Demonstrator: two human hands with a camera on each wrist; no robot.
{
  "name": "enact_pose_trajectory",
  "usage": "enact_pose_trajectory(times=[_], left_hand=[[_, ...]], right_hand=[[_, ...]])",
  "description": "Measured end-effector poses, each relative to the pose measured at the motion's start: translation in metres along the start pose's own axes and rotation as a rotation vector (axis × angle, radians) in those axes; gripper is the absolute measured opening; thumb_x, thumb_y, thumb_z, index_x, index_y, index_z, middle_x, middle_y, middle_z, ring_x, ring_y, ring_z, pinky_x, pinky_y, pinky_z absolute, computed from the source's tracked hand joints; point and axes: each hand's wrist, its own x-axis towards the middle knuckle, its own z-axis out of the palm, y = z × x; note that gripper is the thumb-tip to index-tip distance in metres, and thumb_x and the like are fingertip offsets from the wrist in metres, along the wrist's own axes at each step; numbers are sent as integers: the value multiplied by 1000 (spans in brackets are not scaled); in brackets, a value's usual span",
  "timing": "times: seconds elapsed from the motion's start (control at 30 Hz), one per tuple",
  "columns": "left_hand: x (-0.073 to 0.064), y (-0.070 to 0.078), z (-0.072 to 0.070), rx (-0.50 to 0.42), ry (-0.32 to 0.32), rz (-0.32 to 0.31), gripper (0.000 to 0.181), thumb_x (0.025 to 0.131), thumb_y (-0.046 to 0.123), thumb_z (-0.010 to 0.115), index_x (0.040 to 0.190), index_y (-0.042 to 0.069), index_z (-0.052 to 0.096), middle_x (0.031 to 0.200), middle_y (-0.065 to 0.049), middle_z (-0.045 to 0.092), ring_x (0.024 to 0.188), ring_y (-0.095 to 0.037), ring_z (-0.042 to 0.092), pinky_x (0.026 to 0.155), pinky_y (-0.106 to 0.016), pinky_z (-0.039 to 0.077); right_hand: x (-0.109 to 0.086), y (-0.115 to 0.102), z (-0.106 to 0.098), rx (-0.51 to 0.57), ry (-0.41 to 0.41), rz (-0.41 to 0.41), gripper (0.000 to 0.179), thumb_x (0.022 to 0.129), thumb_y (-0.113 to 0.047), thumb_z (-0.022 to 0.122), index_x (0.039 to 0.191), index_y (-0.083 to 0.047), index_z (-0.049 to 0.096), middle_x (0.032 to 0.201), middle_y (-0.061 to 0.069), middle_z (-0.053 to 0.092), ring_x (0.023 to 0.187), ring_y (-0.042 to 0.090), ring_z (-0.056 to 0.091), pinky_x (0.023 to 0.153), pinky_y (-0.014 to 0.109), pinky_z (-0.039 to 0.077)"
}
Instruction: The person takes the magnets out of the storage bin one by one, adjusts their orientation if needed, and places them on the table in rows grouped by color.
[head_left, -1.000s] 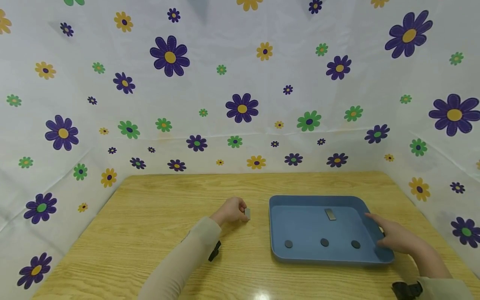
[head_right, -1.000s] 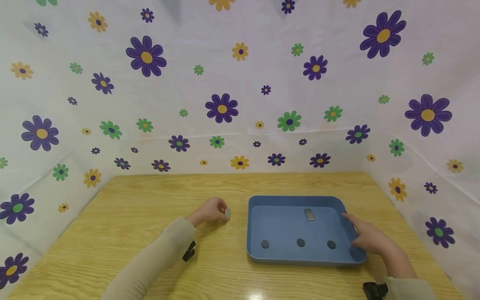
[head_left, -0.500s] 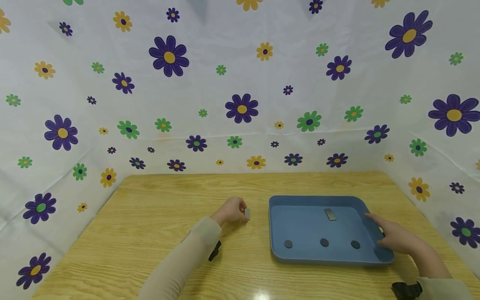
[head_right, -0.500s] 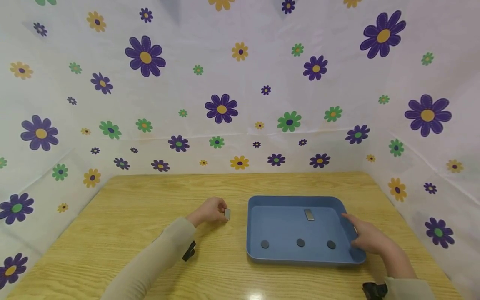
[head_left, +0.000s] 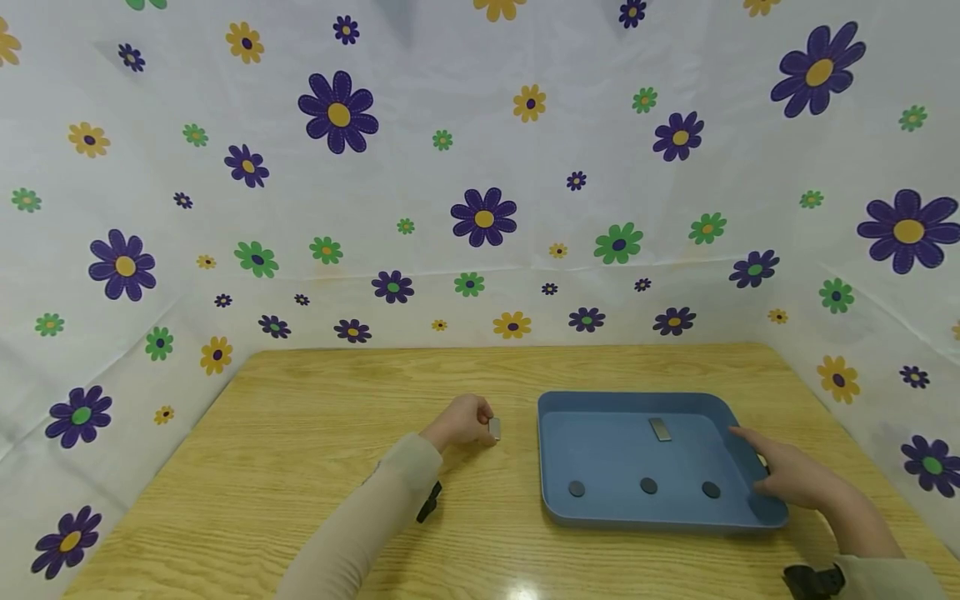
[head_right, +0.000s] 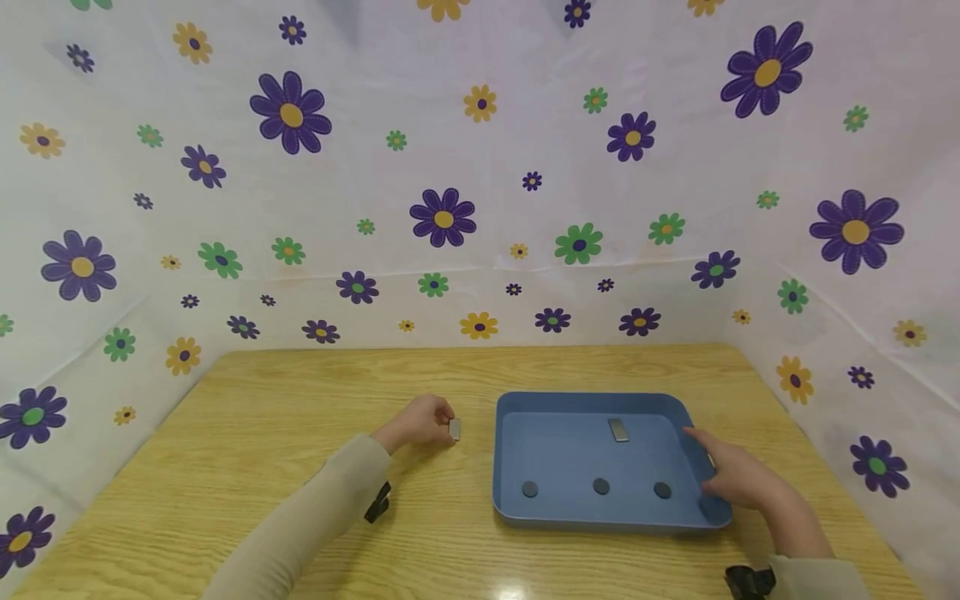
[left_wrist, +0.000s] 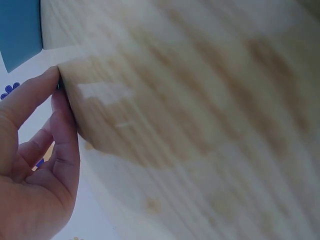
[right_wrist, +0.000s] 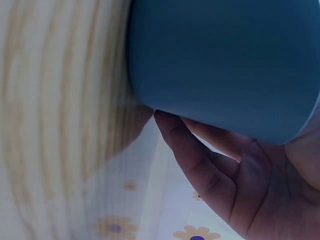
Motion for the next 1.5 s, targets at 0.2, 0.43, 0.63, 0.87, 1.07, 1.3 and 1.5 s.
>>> enact_pose_trajectory(times=[0.2,0.43,0.63,0.87,1.07,1.3,1.5], left_hand=[[0,-2,1,12,5,3,26,70,8,75,89,1,59,84,-3,54,78,-16,50,70,-28,44],[-1,-2,0,17,7,-1,26,70,9,75,90,1,59,85,-3,55,80,-16,51,71,-28,44],[-4,-1,-1,8,1,17,30,70,10,75,93,0,58,87,-5,54,80,-17,50,71,-30,44],[-5,1,-4,-19,4,5,40,72,15,75,104,3,55,98,-8,53,91,-23,50,76,-36,43],[-3,9,-10,-145,20,52,47,73,17,73,113,1,52,106,-13,50,90,-22,55,75,-37,45],[3,20,-11,-267,42,127,51,74,15,72,117,-1,50,108,-15,50,88,-21,59,70,-31,48],[2,36,-10,-351,43,140,52,77,14,70,121,-1,48,115,-18,48,93,-22,57,71,-31,48]], right_hand=[[-1,-1,0,4,1,2,73,66,10,60,129,17,24,122,45,25,102,47,43,63,36,37],[-2,-2,-1,37,-7,-1,73,66,11,59,129,17,22,123,46,23,90,35,46,59,34,36],[-1,0,1,11,5,-11,73,66,10,60,129,17,24,123,45,25,98,42,45,61,35,36],[-1,1,1,11,2,-11,74,65,10,60,129,17,24,123,45,25,103,49,41,62,36,37],[-1,0,1,-6,8,-16,74,65,9,61,128,17,25,123,45,25,108,56,33,66,39,39],[-2,0,1,-19,18,-22,74,65,8,62,128,16,25,123,45,26,108,56,32,71,43,41],[-3,0,2,-12,12,-28,74,65,7,61,129,15,25,123,44,26,109,56,32,70,42,40]])
